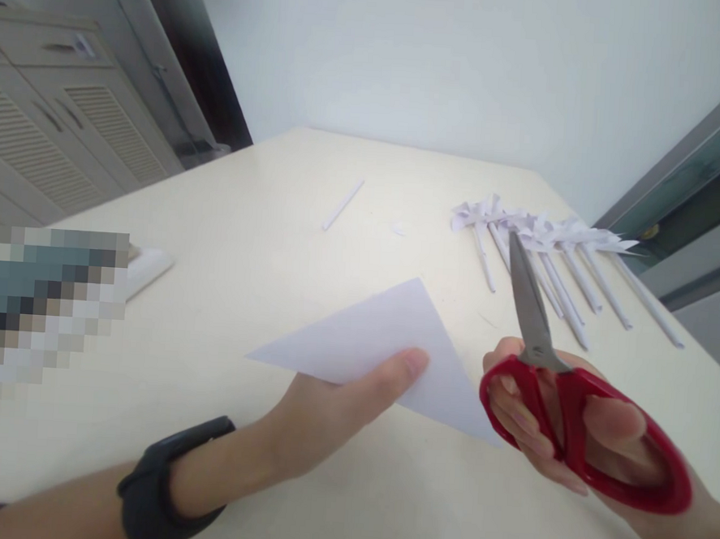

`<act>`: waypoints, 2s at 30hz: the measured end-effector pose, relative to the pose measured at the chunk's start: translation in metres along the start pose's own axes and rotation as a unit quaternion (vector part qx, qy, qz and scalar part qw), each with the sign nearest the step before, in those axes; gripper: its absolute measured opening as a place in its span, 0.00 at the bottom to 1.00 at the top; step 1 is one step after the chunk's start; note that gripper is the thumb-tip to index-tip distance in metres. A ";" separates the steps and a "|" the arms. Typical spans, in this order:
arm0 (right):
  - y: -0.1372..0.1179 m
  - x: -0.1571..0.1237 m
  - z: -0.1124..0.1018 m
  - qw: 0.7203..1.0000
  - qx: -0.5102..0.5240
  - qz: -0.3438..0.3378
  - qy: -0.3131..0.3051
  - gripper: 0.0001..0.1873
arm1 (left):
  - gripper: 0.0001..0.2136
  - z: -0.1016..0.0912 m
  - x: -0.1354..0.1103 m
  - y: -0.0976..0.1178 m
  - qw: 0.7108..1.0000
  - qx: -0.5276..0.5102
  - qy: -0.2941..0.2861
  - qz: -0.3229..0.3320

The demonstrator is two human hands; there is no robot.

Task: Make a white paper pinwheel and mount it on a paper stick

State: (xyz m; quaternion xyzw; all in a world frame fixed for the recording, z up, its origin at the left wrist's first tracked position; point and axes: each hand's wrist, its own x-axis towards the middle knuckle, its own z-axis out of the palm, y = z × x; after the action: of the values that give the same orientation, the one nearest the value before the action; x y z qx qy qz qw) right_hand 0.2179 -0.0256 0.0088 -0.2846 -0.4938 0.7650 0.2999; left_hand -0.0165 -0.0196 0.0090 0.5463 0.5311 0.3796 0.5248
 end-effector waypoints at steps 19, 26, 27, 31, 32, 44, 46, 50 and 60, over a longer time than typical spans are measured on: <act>0.003 -0.002 0.039 0.984 -0.139 0.038 0.109 0.20 | 0.22 0.004 0.000 0.004 0.997 -0.033 -0.064 0.039; 0.005 0.000 0.040 0.982 -0.132 0.062 0.124 0.22 | 0.21 0.005 -0.001 0.004 0.996 -0.040 -0.072 0.021; 0.005 0.000 0.040 0.981 -0.133 0.064 0.125 0.22 | 0.21 0.005 -0.001 0.004 0.996 -0.041 -0.074 0.020; 0.004 0.000 0.042 0.979 -0.139 0.071 0.130 0.22 | 0.20 0.006 -0.002 0.006 0.996 -0.046 -0.077 0.012; 0.004 0.000 0.042 0.979 -0.139 0.071 0.133 0.22 | 0.20 0.007 -0.002 0.006 0.996 -0.045 -0.077 0.008; 0.012 0.000 0.040 0.969 -0.196 0.028 0.147 0.19 | 0.22 0.008 -0.002 0.009 0.997 -0.013 -0.069 -0.006; 0.012 0.000 0.040 0.966 -0.204 0.028 0.153 0.19 | 0.23 0.009 -0.002 0.008 0.998 0.002 -0.062 -0.017; 0.013 0.001 0.040 0.966 -0.202 0.013 0.161 0.19 | 0.24 0.009 -0.002 0.008 0.998 0.028 -0.052 -0.028; 0.004 -0.006 0.037 0.971 -0.180 0.026 0.156 0.16 | 0.26 0.007 -0.002 0.009 0.998 0.021 -0.052 -0.028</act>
State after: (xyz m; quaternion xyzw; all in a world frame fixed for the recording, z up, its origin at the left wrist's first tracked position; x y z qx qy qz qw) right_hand 0.1940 -0.0529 0.0190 -0.4627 -0.5625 0.6175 0.2970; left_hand -0.0087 -0.0213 0.0171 0.5613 0.5262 0.3245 0.5501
